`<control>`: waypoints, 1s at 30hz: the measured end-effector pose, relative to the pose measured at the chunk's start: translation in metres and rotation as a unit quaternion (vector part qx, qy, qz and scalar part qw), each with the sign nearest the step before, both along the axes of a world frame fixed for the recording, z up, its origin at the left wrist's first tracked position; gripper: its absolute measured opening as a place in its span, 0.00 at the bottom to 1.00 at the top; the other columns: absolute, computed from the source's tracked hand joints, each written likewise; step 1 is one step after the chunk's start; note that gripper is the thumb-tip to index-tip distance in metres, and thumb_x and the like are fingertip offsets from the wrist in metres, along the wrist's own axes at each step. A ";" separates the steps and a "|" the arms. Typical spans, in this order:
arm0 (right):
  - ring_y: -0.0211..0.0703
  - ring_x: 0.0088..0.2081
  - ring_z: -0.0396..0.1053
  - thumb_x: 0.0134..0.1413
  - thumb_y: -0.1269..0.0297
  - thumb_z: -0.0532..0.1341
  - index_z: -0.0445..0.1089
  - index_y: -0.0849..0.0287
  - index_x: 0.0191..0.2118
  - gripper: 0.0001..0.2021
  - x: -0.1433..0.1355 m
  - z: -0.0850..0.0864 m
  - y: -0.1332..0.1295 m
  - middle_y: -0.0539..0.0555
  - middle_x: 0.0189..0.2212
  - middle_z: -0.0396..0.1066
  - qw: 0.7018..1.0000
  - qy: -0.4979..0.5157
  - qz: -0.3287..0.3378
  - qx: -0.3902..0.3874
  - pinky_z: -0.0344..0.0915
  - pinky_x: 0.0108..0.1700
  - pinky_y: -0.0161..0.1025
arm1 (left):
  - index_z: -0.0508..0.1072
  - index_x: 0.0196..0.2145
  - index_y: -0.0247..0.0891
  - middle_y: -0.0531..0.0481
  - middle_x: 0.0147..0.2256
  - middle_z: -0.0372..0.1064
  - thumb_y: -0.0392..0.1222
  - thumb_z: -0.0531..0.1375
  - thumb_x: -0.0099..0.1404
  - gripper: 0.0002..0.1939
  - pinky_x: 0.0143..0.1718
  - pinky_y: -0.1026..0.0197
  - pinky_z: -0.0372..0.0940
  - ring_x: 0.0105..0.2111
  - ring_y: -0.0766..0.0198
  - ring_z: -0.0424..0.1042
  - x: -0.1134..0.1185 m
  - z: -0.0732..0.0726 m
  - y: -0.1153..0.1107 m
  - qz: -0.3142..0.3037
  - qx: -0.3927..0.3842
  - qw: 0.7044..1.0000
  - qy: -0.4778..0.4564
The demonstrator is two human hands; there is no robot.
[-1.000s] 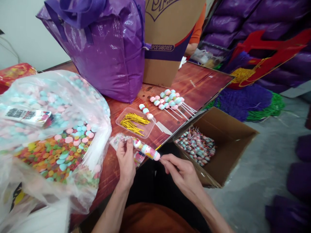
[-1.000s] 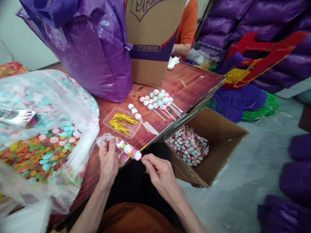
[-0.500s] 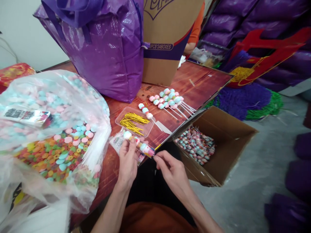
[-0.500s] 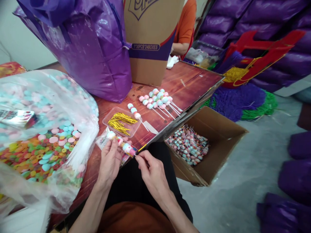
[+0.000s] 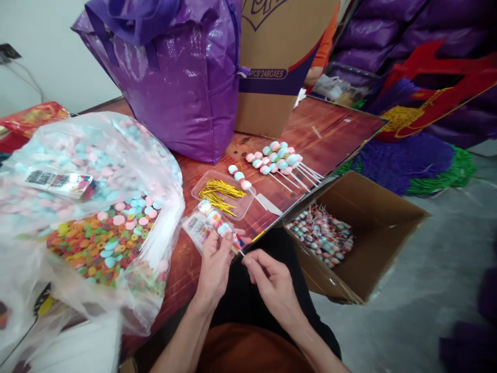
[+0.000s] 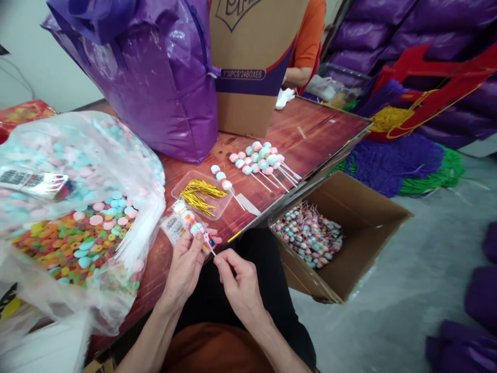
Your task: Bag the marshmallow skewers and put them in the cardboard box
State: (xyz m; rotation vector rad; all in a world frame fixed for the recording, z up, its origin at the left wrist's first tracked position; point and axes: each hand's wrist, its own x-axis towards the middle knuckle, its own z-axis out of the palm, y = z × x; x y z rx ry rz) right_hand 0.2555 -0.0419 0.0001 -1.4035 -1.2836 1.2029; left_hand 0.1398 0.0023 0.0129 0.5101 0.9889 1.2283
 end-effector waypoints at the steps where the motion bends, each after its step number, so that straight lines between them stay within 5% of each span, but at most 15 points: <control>1: 0.35 0.21 0.55 0.65 0.55 0.55 0.64 0.58 0.27 0.17 -0.002 0.000 0.001 0.45 0.18 0.57 1.000 0.006 0.001 0.004 0.53 0.25 0.34 | 0.74 0.41 0.36 0.44 0.40 0.77 0.49 0.68 0.59 0.17 0.41 0.57 0.71 0.38 0.59 0.78 -0.001 -0.001 -0.001 0.002 -0.005 1.000 -0.004; 9: 0.35 0.24 0.56 0.66 0.55 0.54 0.63 0.57 0.30 0.15 -0.019 0.009 0.012 0.46 0.22 0.59 0.999 0.052 0.013 -0.002 0.56 0.27 0.33 | 0.80 0.38 0.35 0.42 0.37 0.79 0.47 0.70 0.57 0.15 0.43 0.55 0.70 0.41 0.54 0.77 -0.014 0.006 -0.003 -0.013 -0.005 0.999 -0.044; 12: 0.36 0.24 0.57 0.64 0.52 0.56 0.66 0.56 0.35 0.13 -0.030 0.014 0.018 0.46 0.23 0.61 0.995 0.090 0.018 -0.031 0.56 0.26 0.33 | 0.80 0.41 0.36 0.42 0.37 0.79 0.47 0.68 0.59 0.15 0.38 0.58 0.70 0.34 0.60 0.76 -0.019 0.006 -0.007 -0.004 0.006 1.000 -0.006; 16: 0.33 0.18 0.50 0.62 0.50 0.56 0.62 0.57 0.24 0.20 -0.045 0.023 0.030 0.44 0.15 0.55 0.963 0.241 0.022 -0.117 0.49 0.21 0.33 | 0.79 0.43 0.38 0.45 0.33 0.77 0.48 0.68 0.60 0.16 0.29 0.60 0.69 0.21 0.68 0.66 -0.033 0.010 -0.011 -0.035 0.026 0.999 -0.006; 18: 0.33 0.16 0.50 0.61 0.52 0.54 0.63 0.58 0.22 0.20 -0.046 0.032 0.037 0.45 0.12 0.57 0.946 0.263 0.099 -0.159 0.48 0.21 0.33 | 0.79 0.40 0.39 0.48 0.27 0.73 0.49 0.69 0.58 0.15 0.28 0.59 0.69 0.20 0.67 0.65 -0.043 0.014 -0.010 -0.056 0.030 0.997 -0.044; 21: 0.36 0.20 0.61 0.63 0.58 0.52 0.68 0.60 0.23 0.19 -0.039 0.048 0.055 0.50 0.18 0.67 0.961 0.111 0.232 -0.099 0.56 0.25 0.33 | 0.78 0.33 0.38 0.52 0.24 0.67 0.47 0.70 0.57 0.11 0.32 0.60 0.68 0.26 0.65 0.68 -0.055 0.019 -0.003 -0.001 0.062 0.996 -0.068; 24: 0.41 0.32 0.69 0.63 0.67 0.54 0.72 0.60 0.27 0.15 -0.031 0.056 0.085 0.53 0.29 0.73 0.958 -0.192 0.205 0.065 0.60 0.34 0.35 | 0.74 0.28 0.37 0.55 0.22 0.59 0.46 0.71 0.57 0.12 0.33 0.64 0.64 0.28 0.67 0.65 -0.058 0.020 0.005 0.084 0.094 0.990 -0.060; 27: 0.46 0.40 0.70 0.64 0.70 0.53 0.75 0.60 0.36 0.13 -0.029 0.050 0.123 0.59 0.39 0.74 0.877 -0.451 0.131 0.106 0.59 0.37 0.37 | 0.69 0.24 0.36 0.57 0.21 0.55 0.46 0.71 0.56 0.16 0.28 0.67 0.58 0.23 0.72 0.56 -0.058 0.016 0.009 0.101 0.071 0.991 -0.050; 30: 0.48 0.41 0.71 0.65 0.70 0.52 0.75 0.61 0.40 0.13 -0.030 0.036 0.155 0.61 0.39 0.75 0.810 -0.557 0.164 0.085 0.59 0.38 0.38 | 0.71 0.30 0.36 0.58 0.22 0.54 0.47 0.71 0.56 0.15 0.25 0.68 0.54 0.22 0.73 0.52 -0.057 0.011 0.008 0.095 0.025 0.994 -0.047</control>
